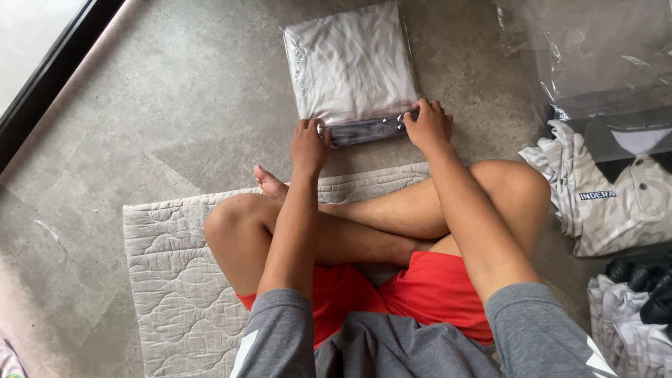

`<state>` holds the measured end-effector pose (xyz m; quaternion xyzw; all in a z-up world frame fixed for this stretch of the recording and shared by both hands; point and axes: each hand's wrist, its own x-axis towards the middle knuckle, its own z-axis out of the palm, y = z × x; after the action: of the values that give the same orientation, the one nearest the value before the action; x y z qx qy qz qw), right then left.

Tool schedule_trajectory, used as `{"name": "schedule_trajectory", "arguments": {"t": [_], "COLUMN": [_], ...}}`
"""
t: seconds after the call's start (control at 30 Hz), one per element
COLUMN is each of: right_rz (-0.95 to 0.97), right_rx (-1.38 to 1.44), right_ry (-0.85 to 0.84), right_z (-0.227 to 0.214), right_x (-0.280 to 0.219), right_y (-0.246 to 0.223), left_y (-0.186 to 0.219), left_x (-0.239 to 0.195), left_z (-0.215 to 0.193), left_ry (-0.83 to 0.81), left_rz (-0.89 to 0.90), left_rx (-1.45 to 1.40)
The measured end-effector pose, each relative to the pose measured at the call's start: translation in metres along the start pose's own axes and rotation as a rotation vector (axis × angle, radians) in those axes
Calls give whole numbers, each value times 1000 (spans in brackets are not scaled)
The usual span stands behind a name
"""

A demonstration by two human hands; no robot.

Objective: Folding a white polo shirt and placing it into a clear plastic packaging bag

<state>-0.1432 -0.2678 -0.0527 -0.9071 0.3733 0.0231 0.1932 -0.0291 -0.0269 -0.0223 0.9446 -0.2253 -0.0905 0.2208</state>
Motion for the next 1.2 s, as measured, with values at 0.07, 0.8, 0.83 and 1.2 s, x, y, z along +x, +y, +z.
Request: {"name": "schedule_trajectory", "arguments": {"t": [0.07,0.8,0.83,1.2], "right_rz": [-97,-149,-144,-127], "right_rx": [-71,25,25,-17], "right_ry": [114,-74,-83,-82], "right_z": [-8,-14,-18,-36], "right_x": [-5,-12,-14,-21], "right_y": [-5,-12,-14,-28], "left_y": [1,11,14,5], "left_x": [0,-3,-5,-3], "left_z": [-6,2,3,16], "left_ry": [3,271,318,-5], "left_rz": [9,484,547,485], "left_rx": [-55,371,441,408]}}
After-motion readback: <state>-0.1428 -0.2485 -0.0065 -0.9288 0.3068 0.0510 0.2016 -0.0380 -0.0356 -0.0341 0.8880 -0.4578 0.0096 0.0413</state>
